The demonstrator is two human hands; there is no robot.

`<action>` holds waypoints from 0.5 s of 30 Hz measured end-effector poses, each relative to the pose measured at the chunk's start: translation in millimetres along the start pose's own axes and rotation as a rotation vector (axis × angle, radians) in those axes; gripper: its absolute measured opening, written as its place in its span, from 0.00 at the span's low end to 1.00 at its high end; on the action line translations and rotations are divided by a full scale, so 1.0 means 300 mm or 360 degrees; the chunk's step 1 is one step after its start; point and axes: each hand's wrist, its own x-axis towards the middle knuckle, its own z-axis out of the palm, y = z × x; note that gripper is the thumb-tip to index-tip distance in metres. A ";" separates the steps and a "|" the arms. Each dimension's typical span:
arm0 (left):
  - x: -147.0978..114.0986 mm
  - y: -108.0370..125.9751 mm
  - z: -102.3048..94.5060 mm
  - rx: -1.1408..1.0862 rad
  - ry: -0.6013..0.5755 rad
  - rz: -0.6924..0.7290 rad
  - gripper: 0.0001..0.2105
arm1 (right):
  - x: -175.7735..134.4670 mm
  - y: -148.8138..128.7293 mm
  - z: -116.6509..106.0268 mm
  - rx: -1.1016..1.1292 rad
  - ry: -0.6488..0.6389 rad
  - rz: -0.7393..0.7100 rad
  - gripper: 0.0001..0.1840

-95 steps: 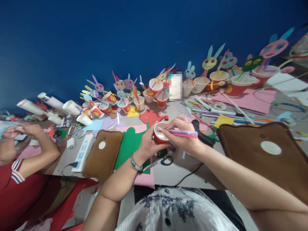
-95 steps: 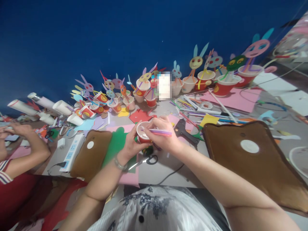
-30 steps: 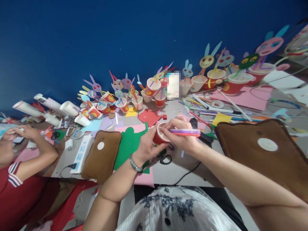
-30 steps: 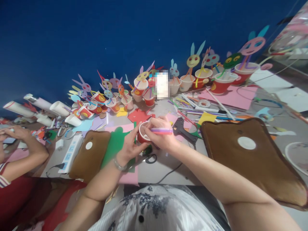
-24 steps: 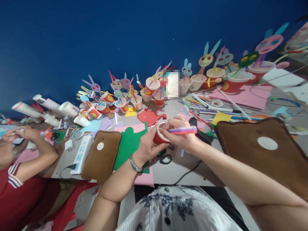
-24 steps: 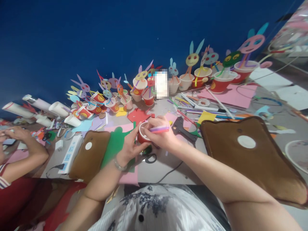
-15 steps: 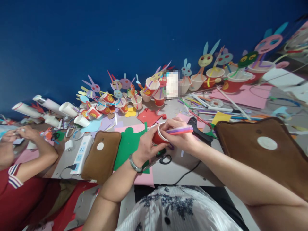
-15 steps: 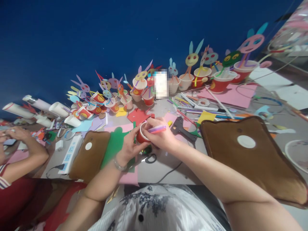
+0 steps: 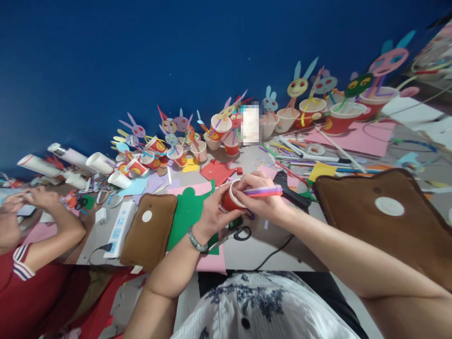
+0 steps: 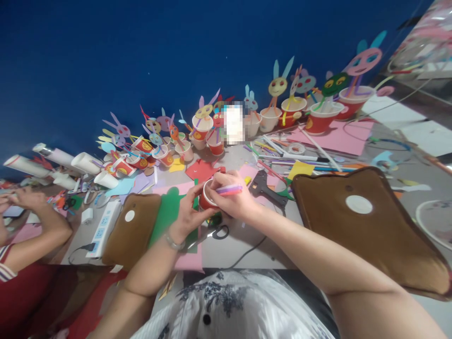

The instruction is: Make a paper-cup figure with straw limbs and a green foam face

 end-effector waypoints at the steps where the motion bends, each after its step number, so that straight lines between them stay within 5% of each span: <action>1: 0.000 0.000 -0.001 -0.0010 -0.0006 0.0004 0.35 | 0.000 0.000 -0.001 0.0000 -0.0003 -0.0013 0.10; 9: 0.001 -0.004 -0.012 -0.0297 -0.0090 -0.0108 0.43 | 0.001 0.000 -0.001 0.0007 0.0074 0.0055 0.09; 15: 0.028 0.016 -0.029 -0.0598 0.0127 -0.0502 0.14 | 0.008 0.001 -0.001 0.0133 -0.0075 0.0035 0.08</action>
